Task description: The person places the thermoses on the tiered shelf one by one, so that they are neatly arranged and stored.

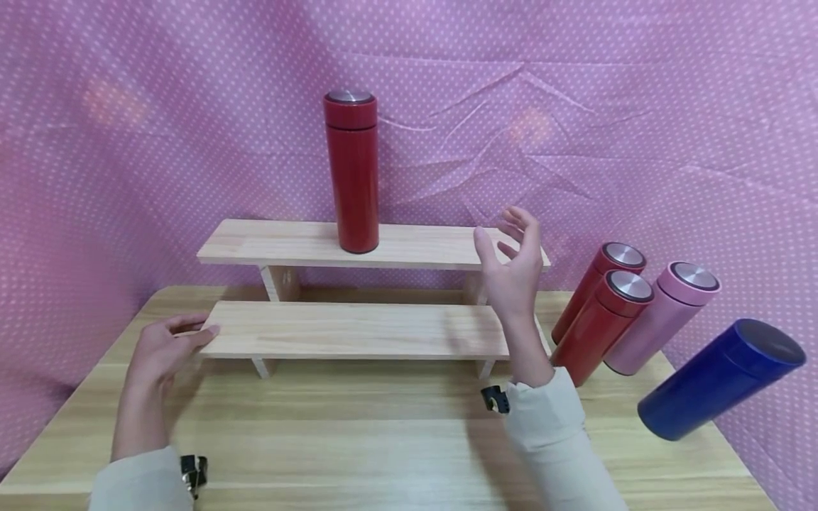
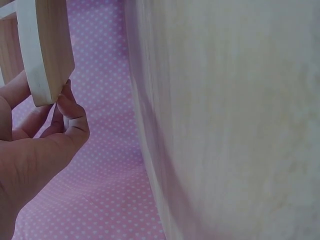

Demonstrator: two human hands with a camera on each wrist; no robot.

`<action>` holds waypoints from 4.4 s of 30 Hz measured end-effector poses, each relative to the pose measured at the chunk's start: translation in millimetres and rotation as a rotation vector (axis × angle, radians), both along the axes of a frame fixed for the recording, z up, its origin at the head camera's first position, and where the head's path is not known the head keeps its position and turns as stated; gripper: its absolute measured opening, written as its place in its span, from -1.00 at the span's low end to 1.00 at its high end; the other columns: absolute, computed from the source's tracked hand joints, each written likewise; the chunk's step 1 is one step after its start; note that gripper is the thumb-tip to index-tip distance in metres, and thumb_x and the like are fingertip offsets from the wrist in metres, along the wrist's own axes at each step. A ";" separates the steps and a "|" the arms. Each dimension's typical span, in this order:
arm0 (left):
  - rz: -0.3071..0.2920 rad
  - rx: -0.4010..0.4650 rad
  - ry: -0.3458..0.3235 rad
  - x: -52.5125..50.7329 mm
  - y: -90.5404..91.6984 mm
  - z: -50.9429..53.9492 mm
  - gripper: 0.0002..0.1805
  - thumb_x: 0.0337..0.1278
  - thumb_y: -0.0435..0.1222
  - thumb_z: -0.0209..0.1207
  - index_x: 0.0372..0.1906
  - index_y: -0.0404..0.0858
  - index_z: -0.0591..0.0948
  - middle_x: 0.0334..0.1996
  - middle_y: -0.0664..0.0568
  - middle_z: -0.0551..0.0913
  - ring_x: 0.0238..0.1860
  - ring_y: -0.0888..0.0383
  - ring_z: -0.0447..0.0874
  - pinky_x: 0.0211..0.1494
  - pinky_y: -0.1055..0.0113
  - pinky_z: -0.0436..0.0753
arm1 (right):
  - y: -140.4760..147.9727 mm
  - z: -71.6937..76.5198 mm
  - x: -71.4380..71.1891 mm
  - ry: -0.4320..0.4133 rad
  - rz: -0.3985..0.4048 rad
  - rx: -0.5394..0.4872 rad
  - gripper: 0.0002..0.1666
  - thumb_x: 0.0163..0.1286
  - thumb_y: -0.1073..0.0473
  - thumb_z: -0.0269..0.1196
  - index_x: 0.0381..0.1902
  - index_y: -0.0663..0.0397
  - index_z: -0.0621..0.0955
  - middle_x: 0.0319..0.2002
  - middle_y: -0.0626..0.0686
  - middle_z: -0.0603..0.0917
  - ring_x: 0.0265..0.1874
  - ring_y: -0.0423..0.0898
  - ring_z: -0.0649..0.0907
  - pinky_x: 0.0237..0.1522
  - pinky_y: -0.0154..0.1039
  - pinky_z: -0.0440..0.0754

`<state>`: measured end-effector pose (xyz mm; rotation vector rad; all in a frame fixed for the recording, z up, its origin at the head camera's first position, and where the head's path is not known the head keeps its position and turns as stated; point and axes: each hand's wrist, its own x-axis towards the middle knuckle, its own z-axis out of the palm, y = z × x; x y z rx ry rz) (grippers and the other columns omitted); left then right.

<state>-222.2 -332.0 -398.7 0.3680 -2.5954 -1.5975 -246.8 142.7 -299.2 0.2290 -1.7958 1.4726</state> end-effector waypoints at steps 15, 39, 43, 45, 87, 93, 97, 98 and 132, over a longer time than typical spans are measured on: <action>-0.027 0.037 0.026 0.2 -3.1 0.4 -0.28 0.30 -0.18 0.35 0.36 -0.55 0.40 -0.28 0.35 0.56 -0.28 0.45 0.56 -0.18 0.60 0.62 | 35.9 3.0 24.2 0.014 -0.142 -0.067 -0.41 0.31 0.25 0.41 0.25 0.24 0.48 0.13 0.02 0.58 0.11 -0.05 0.59 0.14 -0.13 0.59; -0.014 0.010 0.014 -0.6 -2.1 2.1 -0.30 0.29 -0.19 0.36 0.34 -0.55 0.43 -0.33 0.38 0.56 -0.31 0.45 0.54 -0.23 0.59 0.62 | 94.6 35.0 65.5 0.094 -0.357 -0.238 -0.54 0.21 0.33 0.39 0.08 0.10 0.58 0.01 -0.01 0.60 -0.02 -0.10 0.60 -0.02 -0.31 0.59; -0.014 -0.006 0.003 -0.8 -1.5 2.9 -0.29 0.30 -0.16 0.35 0.35 -0.54 0.43 -0.32 0.37 0.55 -0.31 0.46 0.53 -0.25 0.58 0.61 | 101.2 35.5 70.8 0.054 -0.429 -0.227 -0.52 0.21 0.27 0.42 0.10 0.03 0.58 0.01 -0.06 0.61 -0.01 -0.14 0.60 -0.02 -0.30 0.56; -0.014 -0.014 0.001 -0.9 -1.3 3.3 -0.29 0.30 -0.15 0.34 0.36 -0.53 0.43 -0.30 0.36 0.55 -0.31 0.46 0.53 -0.25 0.58 0.61 | 105.1 34.0 73.0 0.037 -0.463 -0.225 -0.51 0.20 0.25 0.43 0.10 0.00 0.59 0.01 -0.07 0.62 -0.02 -0.15 0.60 -0.02 -0.31 0.57; -0.004 -0.067 -0.021 4.3 -2.4 2.8 -0.28 0.31 -0.09 0.33 0.37 -0.47 0.45 -0.25 0.34 0.53 -0.30 0.44 0.50 -0.28 0.58 0.59 | 150.3 -92.1 70.8 -0.254 -0.353 -0.393 -0.21 0.00 0.31 0.61 0.19 -0.02 0.51 -0.01 -0.05 0.56 -0.03 -0.13 0.52 0.03 -0.31 0.48; 0.003 -0.073 -0.022 3.4 -2.6 3.0 -0.29 0.29 -0.09 0.35 0.36 -0.47 0.46 -0.24 0.33 0.53 -0.28 0.44 0.49 -0.27 0.59 0.59 | 152.8 -98.6 72.5 -0.359 -0.323 -0.387 -0.19 0.04 0.29 0.60 0.22 -0.05 0.45 0.02 -0.08 0.52 0.03 -0.13 0.49 0.16 -0.24 0.47; 0.002 -0.081 -0.034 3.1 -3.6 4.0 -0.27 0.29 -0.06 0.34 0.36 -0.46 0.46 -0.20 0.31 0.52 -0.26 0.45 0.48 -0.26 0.60 0.57 | 153.1 -104.1 74.2 -0.411 -0.322 -0.352 -0.21 0.05 0.28 0.59 0.20 -0.06 0.47 0.01 -0.09 0.52 0.02 -0.15 0.49 0.13 -0.28 0.47; 0.003 -0.083 -0.037 3.1 -3.9 4.3 -0.27 0.29 -0.05 0.34 0.37 -0.46 0.46 -0.19 0.30 0.52 -0.26 0.45 0.48 -0.27 0.59 0.57 | 153.0 -105.6 74.8 -0.417 -0.318 -0.349 -0.22 0.05 0.28 0.59 0.19 -0.06 0.47 0.00 -0.09 0.52 0.02 -0.15 0.50 0.11 -0.29 0.47; -0.029 -0.063 -0.048 0.8 -5.8 10.2 -0.27 0.31 -0.07 0.33 0.37 -0.47 0.44 -0.17 0.27 0.53 -0.26 0.43 0.49 -0.26 0.55 0.60 | 152.3 -111.7 81.5 -0.530 -0.348 -0.252 -0.16 0.14 0.14 0.56 0.35 0.02 0.46 0.17 0.10 0.53 0.09 -0.06 0.51 0.24 -0.19 0.50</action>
